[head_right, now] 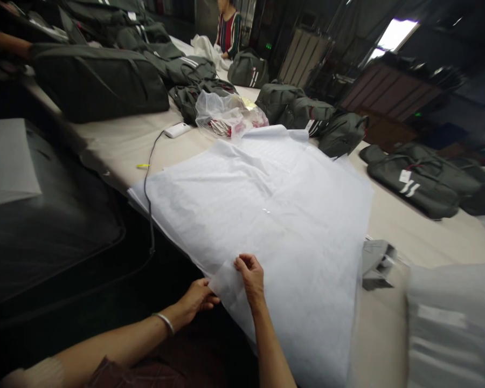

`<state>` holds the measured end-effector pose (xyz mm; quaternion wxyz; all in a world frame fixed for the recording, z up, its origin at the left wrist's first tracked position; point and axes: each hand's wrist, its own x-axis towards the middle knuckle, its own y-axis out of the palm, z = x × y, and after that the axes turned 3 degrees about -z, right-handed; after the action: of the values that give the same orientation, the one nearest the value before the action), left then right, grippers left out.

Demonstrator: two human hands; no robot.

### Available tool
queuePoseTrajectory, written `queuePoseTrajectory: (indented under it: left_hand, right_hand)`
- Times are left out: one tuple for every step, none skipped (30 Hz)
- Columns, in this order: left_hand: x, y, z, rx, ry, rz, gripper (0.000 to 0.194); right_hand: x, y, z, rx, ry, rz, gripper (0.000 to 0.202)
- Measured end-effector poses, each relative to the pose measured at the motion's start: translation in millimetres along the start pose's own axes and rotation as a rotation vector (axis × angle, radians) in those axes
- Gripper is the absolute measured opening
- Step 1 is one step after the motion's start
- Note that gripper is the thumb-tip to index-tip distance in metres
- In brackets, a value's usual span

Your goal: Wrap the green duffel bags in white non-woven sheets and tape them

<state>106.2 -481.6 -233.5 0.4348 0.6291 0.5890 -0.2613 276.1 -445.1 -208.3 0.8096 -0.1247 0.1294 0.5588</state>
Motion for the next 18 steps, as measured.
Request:
queuePoseTrajectory:
  left_hand:
    - [-1, -0.9, 1, 0.002, 0.013, 0.010, 0.030]
    - [-2, -2.0, 1, 0.004, 0.025, 0.021, 0.031]
    - [-4, -3.3, 0, 0.005, 0.036, 0.036, 0.032]
    - [-6, -4.9, -1, 0.006, 0.042, 0.055, 0.033]
    - [-9, -6.6, -2, 0.008, 0.045, 0.080, 0.034]
    - [-13, -8.5, -4, 0.008, 0.043, 0.113, 0.036]
    - [-17, -10.6, -7, 0.008, 0.038, 0.153, 0.040]
    - [-21, -12.6, -9, 0.005, 0.031, 0.208, 0.045]
    - [-25, -14.4, -12, -0.002, 0.024, 0.272, 0.050]
    - [-28, -15.9, -13, -0.013, 0.018, 0.335, 0.055]
    - [-30, -16.9, -14, -0.028, 0.013, 0.376, 0.059]
    - [-30, -17.1, -14, -0.044, 0.011, 0.385, 0.061]
    - [-29, -16.6, -13, -0.060, 0.009, 0.362, 0.061]
    - [-25, -15.3, -11, -0.073, 0.010, 0.312, 0.060]
    - [-20, -13.3, -8, -0.081, 0.014, 0.243, 0.058]
    - [-15, -10.9, -4, -0.085, 0.019, 0.177, 0.056]
    - [-9, -8.4, -1, -0.087, 0.025, 0.124, 0.052]
    - [-3, -6.1, 3, -0.088, 0.030, 0.086, 0.048]
  right_hand:
    - [1, 0, 0, -0.007, -0.002, 0.002, 0.040]
    - [2, 1, 0, -0.013, -0.003, 0.006, 0.040]
    - [2, 1, 0, -0.019, -0.004, 0.010, 0.040]
    - [3, 1, 1, -0.024, -0.004, 0.015, 0.040]
    - [3, 1, 1, -0.028, -0.004, 0.019, 0.040]
    - [3, 1, 2, -0.033, -0.003, 0.022, 0.040]
    - [3, 1, 3, -0.037, -0.003, 0.025, 0.040]
    - [3, 1, 3, -0.041, -0.004, 0.027, 0.040]
    - [2, 1, 4, -0.045, -0.005, 0.029, 0.040]
    - [2, 2, 4, -0.049, -0.007, 0.031, 0.040]
    - [1, 2, 4, -0.053, -0.010, 0.033, 0.040]
    - [1, 3, 4, -0.057, -0.014, 0.035, 0.039]
    - [1, 3, 4, -0.061, -0.017, 0.037, 0.039]
    - [0, 3, 5, -0.065, -0.021, 0.038, 0.039]
    - [0, 4, 5, -0.067, -0.023, 0.039, 0.038]
    - [0, 4, 6, -0.068, -0.025, 0.037, 0.038]
    - [0, 4, 8, -0.068, -0.024, 0.036, 0.039]
    - [0, 4, 10, -0.068, -0.022, 0.034, 0.039]
